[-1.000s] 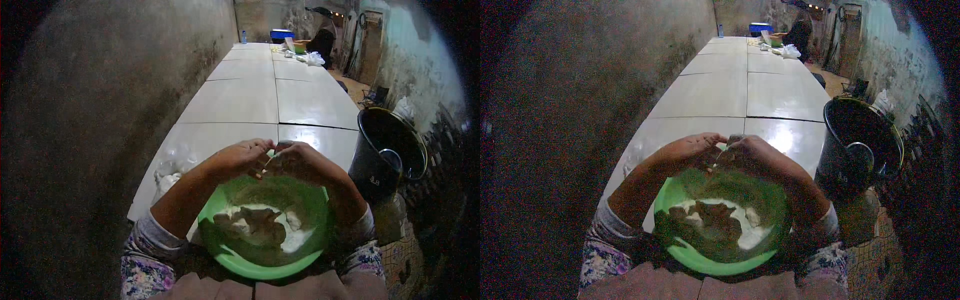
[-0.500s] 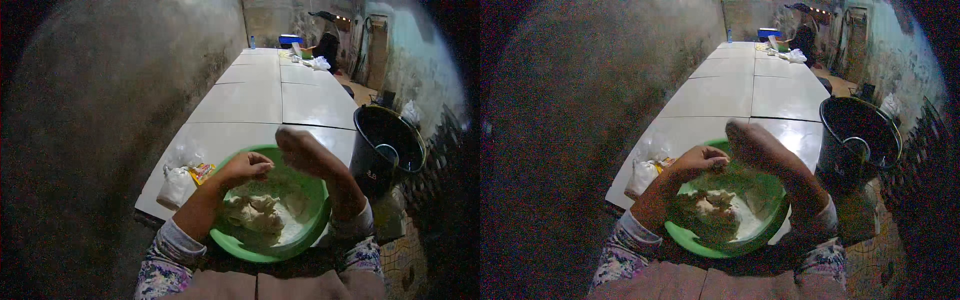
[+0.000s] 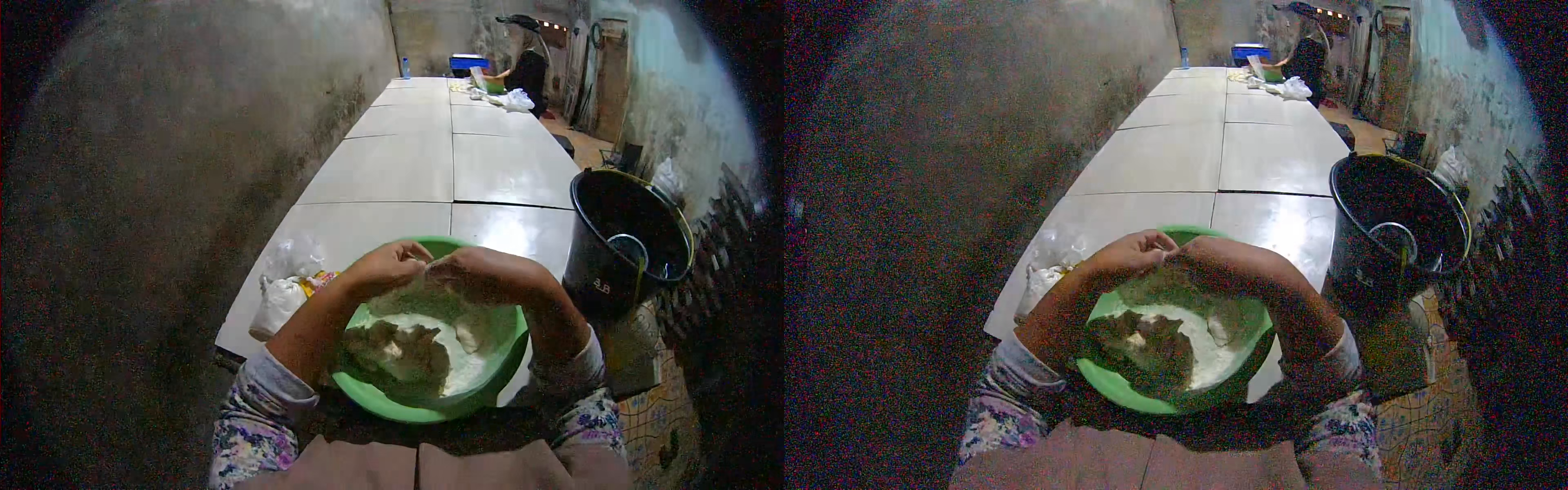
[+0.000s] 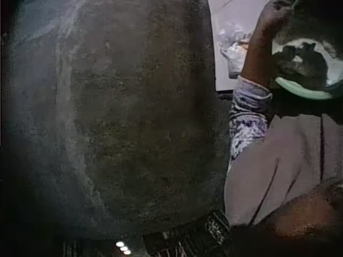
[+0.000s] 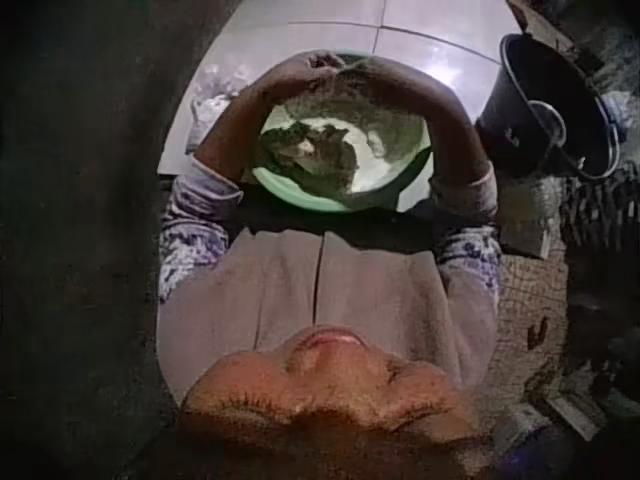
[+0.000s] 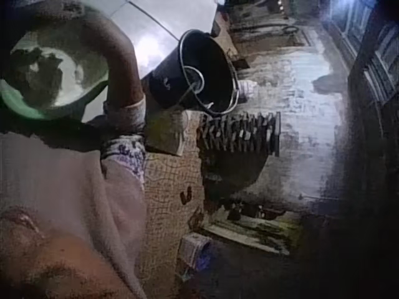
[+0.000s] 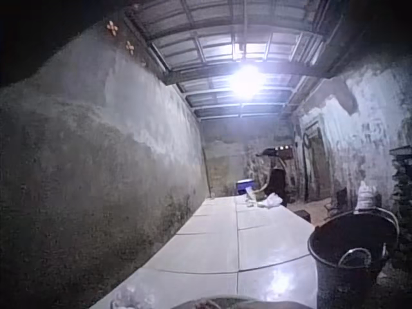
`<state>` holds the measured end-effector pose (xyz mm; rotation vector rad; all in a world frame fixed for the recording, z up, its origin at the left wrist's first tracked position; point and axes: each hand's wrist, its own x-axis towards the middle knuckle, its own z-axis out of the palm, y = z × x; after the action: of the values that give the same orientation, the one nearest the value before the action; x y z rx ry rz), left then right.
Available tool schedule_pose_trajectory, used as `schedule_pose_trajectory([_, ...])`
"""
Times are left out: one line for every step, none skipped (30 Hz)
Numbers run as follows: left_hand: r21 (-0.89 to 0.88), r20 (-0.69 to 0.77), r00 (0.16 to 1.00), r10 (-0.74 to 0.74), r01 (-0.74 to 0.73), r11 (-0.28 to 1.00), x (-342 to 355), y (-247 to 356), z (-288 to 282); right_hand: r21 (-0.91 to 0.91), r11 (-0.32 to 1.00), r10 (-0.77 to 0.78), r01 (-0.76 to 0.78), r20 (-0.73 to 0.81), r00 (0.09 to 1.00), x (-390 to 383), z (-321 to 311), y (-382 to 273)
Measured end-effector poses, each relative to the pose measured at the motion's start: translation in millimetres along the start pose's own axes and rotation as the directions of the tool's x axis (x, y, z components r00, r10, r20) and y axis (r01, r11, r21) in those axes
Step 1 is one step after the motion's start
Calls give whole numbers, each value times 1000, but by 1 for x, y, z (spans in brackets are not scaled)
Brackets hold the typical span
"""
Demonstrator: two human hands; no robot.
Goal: The person adds flour and liquid into a bowl, then kneads the mixture by hand into a dough, occasionally adding more flour from a bag.
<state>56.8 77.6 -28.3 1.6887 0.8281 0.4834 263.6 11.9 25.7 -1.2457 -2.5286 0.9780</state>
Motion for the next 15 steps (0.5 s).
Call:
schedule_pose_trajectory([-63,2,997,79,-79,995,5,-8,0,-80,993,-83,83,10,997,3,2,6])
schedule_pose_trajectory([-60,-3,997,79,-79,995,11,-15,-5,-156,973,-166,168,25,986,7,5,12])
schedule_pose_trajectory([49,-7,998,58,-58,997,15,-16,-14,-157,972,-175,178,28,984,14,8,16])
schedule_pose_trajectory([157,-14,999,37,-35,987,19,-18,-22,-8,992,-127,127,33,991,20,14,22])
schedule_pose_trajectory([72,0,995,-100,100,992,24,6,-13,138,990,-38,33,30,999,16,15,35])
schedule_pose_trajectory([74,-1,996,-93,93,993,30,11,-15,132,991,-37,33,27,999,18,24,43])
schedule_pose_trajectory([57,-69,992,-101,105,993,37,14,-16,462,885,-40,63,-61,997,18,36,52])
schedule_pose_trajectory([37,-135,985,-110,116,993,45,13,-17,732,672,-12,115,-144,989,18,42,56])
schedule_pose_trajectory([264,-69,972,227,-201,943,52,3,-26,417,897,-91,149,-155,984,21,42,42])
schedule_pose_trajectory([272,-88,971,224,-193,943,54,-11,-35,414,896,-111,163,-147,983,28,41,28])
schedule_pose_trajectory([268,-166,981,97,-50,962,56,2,-17,335,941,48,-45,1,999,26,38,29])
schedule_pose_trajectory([261,-263,964,-25,96,961,51,12,-7,218,950,199,-225,136,971,25,34,24])
schedule_pose_trajectory([486,-215,974,75,40,873,68,-8,-11,655,750,-44,88,-84,996,21,60,65])
schedule_pose_trajectory([350,-206,977,46,30,936,68,-18,-4,654,752,-35,85,-89,995,21,50,57])
schedule_pose_trajectory([388,-195,977,82,-1,922,63,-16,-3,386,921,-66,47,37,997,23,38,38])
